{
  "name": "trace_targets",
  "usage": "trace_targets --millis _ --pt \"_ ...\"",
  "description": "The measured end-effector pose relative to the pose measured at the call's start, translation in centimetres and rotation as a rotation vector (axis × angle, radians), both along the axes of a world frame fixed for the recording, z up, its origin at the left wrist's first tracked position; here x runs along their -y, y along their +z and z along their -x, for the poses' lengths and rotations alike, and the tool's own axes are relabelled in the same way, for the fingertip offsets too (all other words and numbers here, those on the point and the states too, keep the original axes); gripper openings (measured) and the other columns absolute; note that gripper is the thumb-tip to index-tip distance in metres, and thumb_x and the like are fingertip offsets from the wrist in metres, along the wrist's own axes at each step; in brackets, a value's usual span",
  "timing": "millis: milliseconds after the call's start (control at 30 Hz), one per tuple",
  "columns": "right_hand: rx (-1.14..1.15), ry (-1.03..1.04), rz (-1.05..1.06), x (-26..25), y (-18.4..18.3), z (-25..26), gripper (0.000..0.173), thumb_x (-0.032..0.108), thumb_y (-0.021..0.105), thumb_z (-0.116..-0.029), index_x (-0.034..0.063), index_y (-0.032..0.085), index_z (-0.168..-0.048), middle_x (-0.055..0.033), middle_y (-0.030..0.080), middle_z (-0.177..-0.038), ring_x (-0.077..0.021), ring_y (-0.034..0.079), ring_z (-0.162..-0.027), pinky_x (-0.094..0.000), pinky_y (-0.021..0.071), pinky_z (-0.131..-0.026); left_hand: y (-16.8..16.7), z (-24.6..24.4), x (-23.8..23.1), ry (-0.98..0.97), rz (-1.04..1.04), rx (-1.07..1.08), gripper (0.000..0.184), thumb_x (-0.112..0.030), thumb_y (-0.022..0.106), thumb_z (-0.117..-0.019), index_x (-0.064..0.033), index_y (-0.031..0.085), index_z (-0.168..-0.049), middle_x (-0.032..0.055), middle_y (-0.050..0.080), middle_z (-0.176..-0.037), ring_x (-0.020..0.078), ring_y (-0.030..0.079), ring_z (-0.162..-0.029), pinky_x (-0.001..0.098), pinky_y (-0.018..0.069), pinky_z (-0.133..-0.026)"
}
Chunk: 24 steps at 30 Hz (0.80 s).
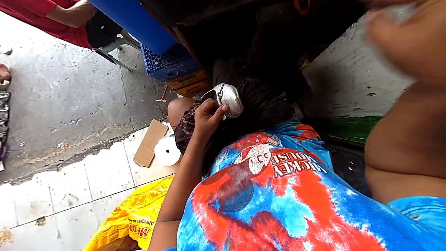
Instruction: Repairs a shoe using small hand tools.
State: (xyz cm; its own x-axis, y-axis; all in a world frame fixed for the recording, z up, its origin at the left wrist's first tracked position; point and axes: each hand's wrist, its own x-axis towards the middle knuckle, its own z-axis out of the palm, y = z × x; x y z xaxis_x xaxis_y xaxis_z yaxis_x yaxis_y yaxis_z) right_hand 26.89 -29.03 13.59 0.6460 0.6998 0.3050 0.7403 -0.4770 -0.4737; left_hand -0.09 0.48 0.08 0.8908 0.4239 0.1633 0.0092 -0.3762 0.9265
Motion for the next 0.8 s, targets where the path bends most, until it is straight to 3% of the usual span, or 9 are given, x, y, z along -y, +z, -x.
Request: trace_targets --millis 33,67,167,267,400,500,633,700,800 --pt "-0.033 0.088 -0.004 -2.9 0.6 3.4 0.038 0.014 0.048 -0.1008 -0.0039 0.067 -0.128 -0.0285 0.066 -0.125 -0.0413 0.064 -0.117 -0.0565 0.0499 -0.100 0.1 0.0 -0.1 0.001 -0.036 -0.014 0.034 -0.035 0.067 -0.0970 -0.0082 0.061 -0.077 -0.0072 0.055 -0.075 -0.0044 0.053 -0.069 0.0142 0.0457 -0.065" --pt "-0.075 0.178 -0.031 -5.1 0.1 6.1 0.037 0.012 0.052 -0.0983 -0.0026 0.068 -0.128 -0.0252 0.067 -0.126 -0.0376 0.066 -0.116 -0.0527 0.0524 -0.099 0.3 0.1 -0.2 0.002 -0.065 -0.025 0.036 -0.035 0.066 -0.0973 -0.0068 0.061 -0.076 -0.0061 0.056 -0.075 -0.0039 0.053 -0.070 0.0146 0.0457 -0.066" --pt "-0.285 0.370 -0.135 -9.3 -4.0 11.6 0.054 0.032 0.067 -0.0956 -0.0028 0.063 -0.136 -0.0202 0.066 -0.130 -0.0293 0.068 -0.115 -0.0453 0.0564 -0.096 0.6 0.0 0.0 0.000 -0.139 -0.047 0.039 -0.035 0.064 -0.0988 -0.0070 0.059 -0.072 -0.0054 0.054 -0.073 -0.0034 0.051 -0.068 0.0142 0.0431 -0.064" --pt "-0.386 0.322 -0.210 -11.8 -7.7 14.0 0.063 0.040 0.073 -0.0919 -0.0017 0.062 -0.137 -0.0192 0.068 -0.123 -0.0295 0.071 -0.103 -0.0461 0.0593 -0.083 0.3 0.1 -0.1 0.008 -0.202 -0.054 0.041 -0.033 0.063 -0.0988 -0.0063 0.057 -0.068 -0.0037 0.053 -0.070 -0.0013 0.051 -0.068 0.0165 0.0429 -0.066" --pt "-0.435 0.250 -0.237 -12.3 -8.7 14.2 0.053 0.035 0.075 -0.0878 0.0013 0.064 -0.127 -0.0142 0.072 -0.102 -0.0248 0.071 -0.085 -0.0427 0.0585 -0.071 -0.2 1.8 -0.7 0.034 -0.228 -0.042 0.048 -0.038 0.067 -0.0969 -0.0079 0.052 -0.062 -0.0056 0.051 -0.066 -0.0024 0.050 -0.068 0.0159 0.0418 -0.065" --pt "-0.421 0.217 -0.181 -11.9 -8.1 13.7 0.048 0.040 0.075 -0.0868 0.0034 0.066 -0.117 -0.0098 0.071 -0.086 -0.0235 0.070 -0.074 -0.0434 0.0561 -0.063 0.3 4.1 -1.6 0.085 -0.257 -0.113 0.043 -0.029 0.068 -0.0971 -0.0045 0.057 -0.064 -0.0023 0.058 -0.072 0.0003 0.055 -0.073 0.0194 0.0467 -0.071" --pt "-0.333 0.210 -0.150 -11.7 -8.0 13.5 0.040 0.043 0.073 -0.0860 0.0037 0.066 -0.089 -0.0072 0.061 -0.066 -0.0226 0.062 -0.059 -0.0410 0.0477 -0.052 2.1 6.4 -1.9 0.134 -0.374 -0.214 0.045 -0.028 0.067 -0.0979 -0.0031 0.055 -0.062 0.0017 0.058 -0.072 0.0049 0.057 -0.076 0.0232 0.0476 -0.073" --pt "-0.299 0.222 -0.157 -11.8 -7.9 13.5 0.041 0.043 0.072 -0.0866 0.0044 0.063 -0.077 -0.0074 0.057 -0.063 -0.0230 0.060 -0.058 -0.0406 0.0458 -0.053 2.3 7.1 -2.2 0.151 -0.412 -0.237 0.047 -0.030 0.066 -0.0980 -0.0043 0.053 -0.061 -0.0001 0.054 -0.069 0.0039 0.053 -0.071 0.0221 0.0443 -0.068" --pt "-0.272 0.218 -0.145 -11.9 -7.8 13.2 0.045 0.045 0.071 -0.0878 0.0045 0.061 -0.071 -0.0084 0.056 -0.061 -0.0247 0.058 -0.060 -0.0415 0.0445 -0.056 2.4 8.2 -2.8 0.172 -0.403 -0.254 0.044 -0.029 0.066 -0.0983 -0.0045 0.056 -0.063 -0.0031 0.054 -0.068 -0.0001 0.052 -0.069 0.0186 0.0438 -0.067"
